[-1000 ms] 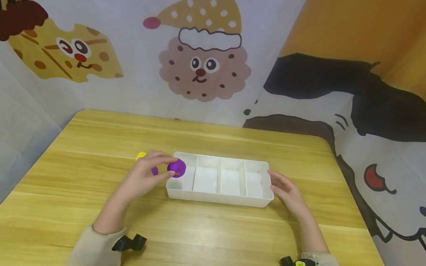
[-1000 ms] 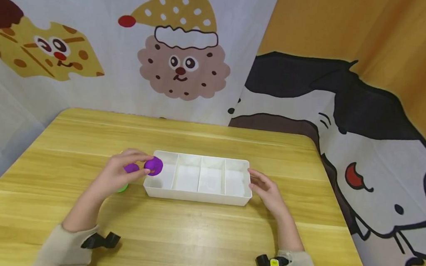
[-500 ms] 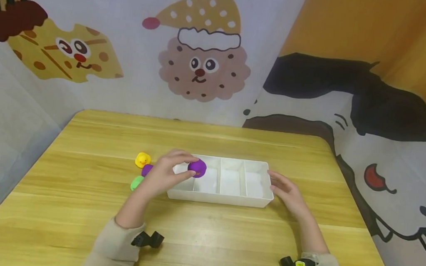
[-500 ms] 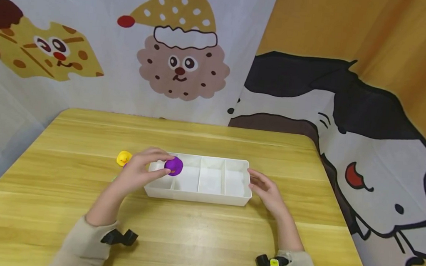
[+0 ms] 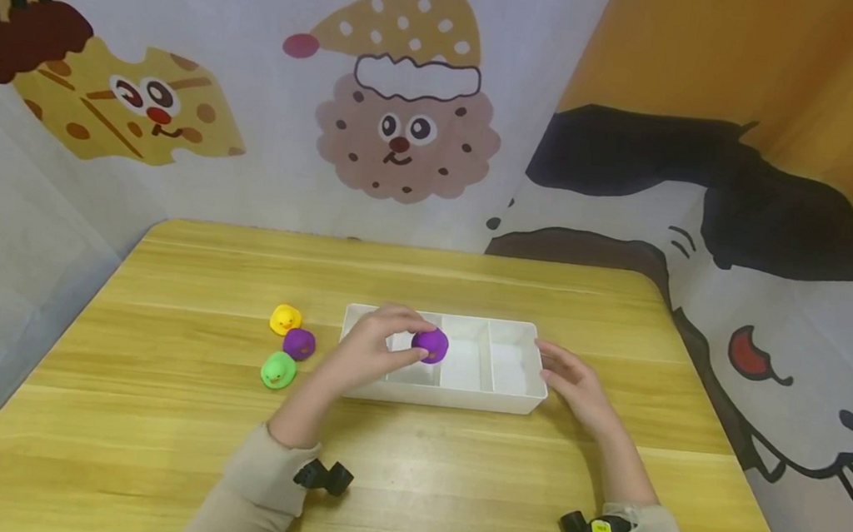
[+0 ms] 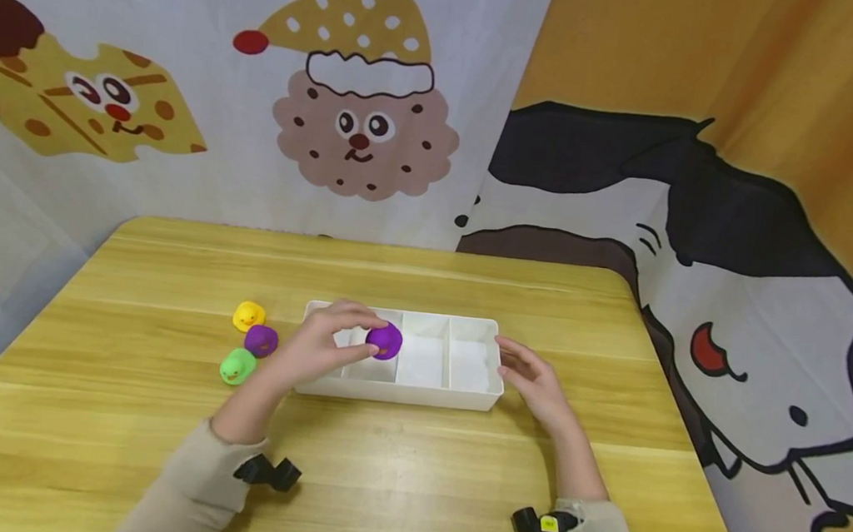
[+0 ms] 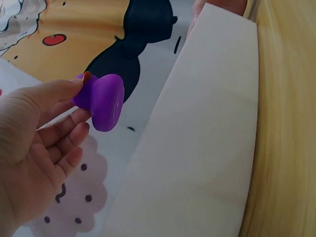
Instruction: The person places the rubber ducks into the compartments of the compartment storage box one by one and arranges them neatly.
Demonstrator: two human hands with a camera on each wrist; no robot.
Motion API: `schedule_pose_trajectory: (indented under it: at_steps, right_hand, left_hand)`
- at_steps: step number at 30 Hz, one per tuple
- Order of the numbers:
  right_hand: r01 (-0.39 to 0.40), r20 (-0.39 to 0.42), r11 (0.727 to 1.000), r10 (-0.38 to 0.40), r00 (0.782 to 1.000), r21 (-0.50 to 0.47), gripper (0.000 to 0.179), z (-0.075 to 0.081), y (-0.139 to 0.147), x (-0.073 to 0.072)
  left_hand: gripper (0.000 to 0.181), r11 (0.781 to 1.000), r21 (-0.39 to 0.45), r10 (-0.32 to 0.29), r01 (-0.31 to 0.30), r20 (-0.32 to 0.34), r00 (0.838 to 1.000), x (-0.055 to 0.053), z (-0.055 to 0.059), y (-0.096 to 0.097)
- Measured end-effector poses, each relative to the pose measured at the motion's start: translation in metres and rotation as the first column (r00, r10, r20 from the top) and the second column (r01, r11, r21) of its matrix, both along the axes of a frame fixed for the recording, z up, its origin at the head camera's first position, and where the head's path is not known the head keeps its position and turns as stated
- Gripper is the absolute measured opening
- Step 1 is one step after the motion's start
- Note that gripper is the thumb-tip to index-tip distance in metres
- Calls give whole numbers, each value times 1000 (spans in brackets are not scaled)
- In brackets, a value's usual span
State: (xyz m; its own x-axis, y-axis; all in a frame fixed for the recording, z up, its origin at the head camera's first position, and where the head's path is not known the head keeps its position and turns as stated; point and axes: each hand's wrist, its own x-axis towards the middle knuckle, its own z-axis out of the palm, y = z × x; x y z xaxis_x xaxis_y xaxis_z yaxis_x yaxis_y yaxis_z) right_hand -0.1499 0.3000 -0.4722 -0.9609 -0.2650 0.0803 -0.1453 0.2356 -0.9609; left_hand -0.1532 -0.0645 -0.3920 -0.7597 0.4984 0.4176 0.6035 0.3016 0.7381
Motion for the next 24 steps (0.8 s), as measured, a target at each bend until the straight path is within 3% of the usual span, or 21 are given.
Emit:
schedule_pose_trajectory:
  at_steps: [15,24]
  right_hand:
    - [0,0,1000,0,1000,-7,48,-1,0,0]
    - [-6,-6,1000,6,1000,-24,48,-3,1,-1]
  left_hand:
    - [30,998,-12,-58,58,-5,998,-8,4,44]
    - [29,995,-38,-97,95,-53,994,-15,2,70]
